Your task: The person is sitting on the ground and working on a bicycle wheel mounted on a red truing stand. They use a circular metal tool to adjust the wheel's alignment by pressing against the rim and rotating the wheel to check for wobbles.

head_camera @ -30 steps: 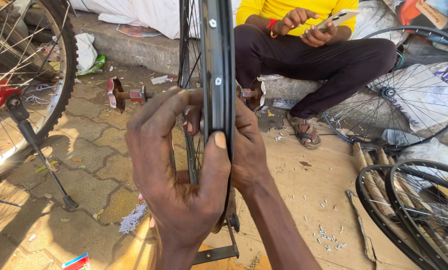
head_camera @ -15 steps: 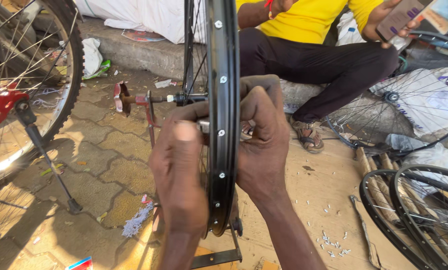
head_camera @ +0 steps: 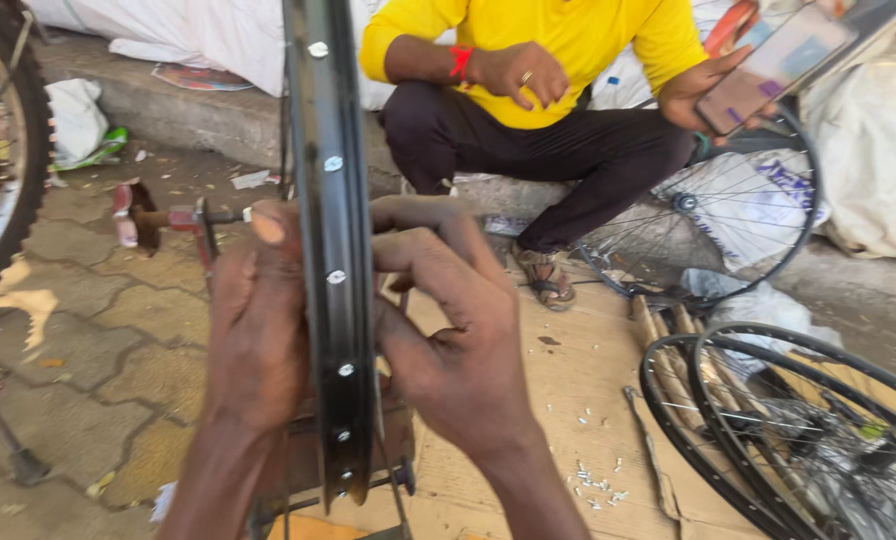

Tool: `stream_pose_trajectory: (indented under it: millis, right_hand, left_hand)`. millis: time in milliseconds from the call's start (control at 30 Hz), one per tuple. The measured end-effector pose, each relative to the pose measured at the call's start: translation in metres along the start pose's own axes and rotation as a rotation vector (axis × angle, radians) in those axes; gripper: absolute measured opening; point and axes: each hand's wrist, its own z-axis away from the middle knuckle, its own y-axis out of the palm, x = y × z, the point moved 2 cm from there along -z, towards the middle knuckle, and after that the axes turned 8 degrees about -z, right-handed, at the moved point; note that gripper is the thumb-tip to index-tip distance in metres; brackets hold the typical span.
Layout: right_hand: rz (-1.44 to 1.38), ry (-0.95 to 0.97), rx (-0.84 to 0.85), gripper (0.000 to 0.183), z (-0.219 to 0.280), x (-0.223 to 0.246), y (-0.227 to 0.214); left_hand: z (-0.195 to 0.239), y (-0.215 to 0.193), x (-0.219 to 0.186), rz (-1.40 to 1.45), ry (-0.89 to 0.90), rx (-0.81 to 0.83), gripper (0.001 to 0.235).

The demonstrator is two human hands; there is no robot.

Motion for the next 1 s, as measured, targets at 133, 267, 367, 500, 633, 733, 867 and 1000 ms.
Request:
stream_pose_trajectory:
  millis: [133,267,367,500,633,733,867,1000]
  right_hand:
    - [-0.081,0.054,0.017,0.021,-0.002,0.001,0.000]
    - [-0.298,0.199,-0.001,0.015,-0.002,0.000,0.007]
    - [-0.371,0.370,-0.024,0.010,0.000,-0.004,0.011]
    - [-0.109,0.090,-0.021,0.014,-0.007,0.000,0.010]
    - [-0.205,0.169,-0.127,0.018,-0.010,-0.008,0.008]
    - [-0.704,0.387,-0.233,0.019,0.002,-0.021,0.017]
    - [-0.763,0.306,-0.190,0.035,0.035,-0.038,0.024]
    - [-0.858,0.317,-0.018,0.031,0.045,-0.070,0.034]
  left_hand:
    - [0.019,0.004,-0.004,-0.285,0.166,-0.162,0.048]
    - [0.065,0.004,0.001,-0.782,0.263,-0.229,0.034]
    - [0.077,0.002,0.022,-1.030,0.061,0.056,0.037]
    - [0.109,0.021,0.021,-1.015,0.313,-0.327,0.035]
    - [0.098,0.021,0.000,-0.999,0.245,-0.331,0.035]
    - [0.071,0.006,-0.017,-0.804,0.018,-0.053,0.040]
    - [0.071,0.020,-0.035,-0.993,0.390,-0.344,0.042]
    - [0.067,0.024,-0.036,-0.930,0.450,-0.406,0.039]
